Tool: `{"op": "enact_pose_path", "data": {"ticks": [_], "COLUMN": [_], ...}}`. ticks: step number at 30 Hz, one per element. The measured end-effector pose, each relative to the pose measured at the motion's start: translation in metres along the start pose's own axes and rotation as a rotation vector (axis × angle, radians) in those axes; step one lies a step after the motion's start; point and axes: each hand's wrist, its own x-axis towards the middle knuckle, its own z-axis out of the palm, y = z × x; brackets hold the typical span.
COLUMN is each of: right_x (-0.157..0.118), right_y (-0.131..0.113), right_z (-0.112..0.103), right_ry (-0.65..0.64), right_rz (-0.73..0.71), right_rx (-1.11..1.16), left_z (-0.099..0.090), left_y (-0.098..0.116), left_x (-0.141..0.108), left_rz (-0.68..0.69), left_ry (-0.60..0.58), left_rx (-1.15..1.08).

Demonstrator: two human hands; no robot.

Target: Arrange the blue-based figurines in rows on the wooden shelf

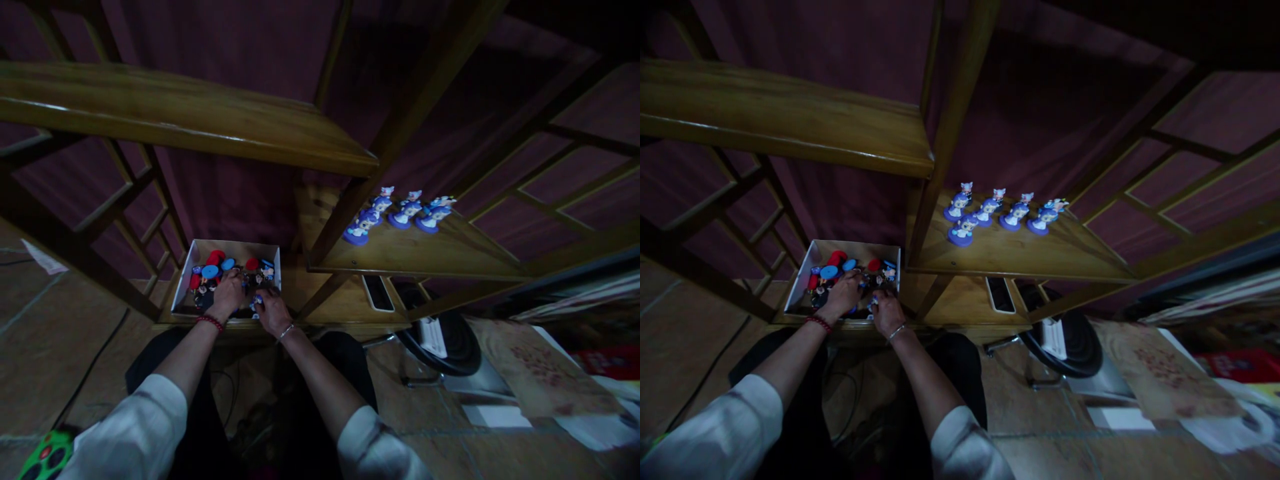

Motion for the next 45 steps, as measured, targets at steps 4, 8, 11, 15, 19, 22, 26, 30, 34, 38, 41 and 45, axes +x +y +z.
{"op": "enact_pose_path", "data": {"ticks": [4,8,11,15,19,22,26,30,34,38,41,45], "right_x": [0.001,0.001,0.0,0.0,0.0,0.001,0.001,0.001,-0.001,-0.001,0.0,0.001], "right_y": [0.001,0.0,0.0,0.001,0.001,0.001,0.0,-0.002,-0.003,-0.002,-0.001,-0.001], "right_z": [0.001,0.002,0.002,0.003,0.004,0.004,0.003,0.001,0.001,0.003,0.005,0.006], "right_ry": [0.009,0.026,0.034,0.044,0.035,0.025,0.01,-0.002,0.008,0.027,0.029,0.051], "right_rz": [0.012,0.014,0.034,0.034,0.033,0.046,0.027,0.021,0.007,0.01,0.007,0.008], "right_rx": [-0.002,0.007,0.016,0.024,0.014,0.001,-0.012,-0.035,-0.037,-0.038,-0.051,-0.06], "left_z": [-0.002,-0.004,-0.007,-0.008,-0.01,-0.016,-0.029,-0.037,-0.038,-0.038,-0.038,-0.036], "left_y": [0.003,0.006,0.007,0.004,-0.006,-0.014,-0.028,-0.042,-0.048,-0.047,-0.044,-0.035], "left_x": [0.0,0.0,0.0,0.001,0.003,0.003,-0.002,-0.012,-0.021,-0.027,-0.029,-0.029], "left_rz": [-0.03,-0.041,-0.043,-0.049,-0.106,-0.112,-0.116,-0.092,-0.048,0.005,0.013,-0.056], "left_ry": [-0.004,-0.076,-0.102,-0.024,0.029,0.033,-0.007,-0.077,-0.213,-0.274,-0.292,-0.335], "left_rx": [0.011,0.003,-0.037,-0.073,-0.058,-0.064,-0.105,-0.165,-0.149,-0.073,0.014,0.143]}}
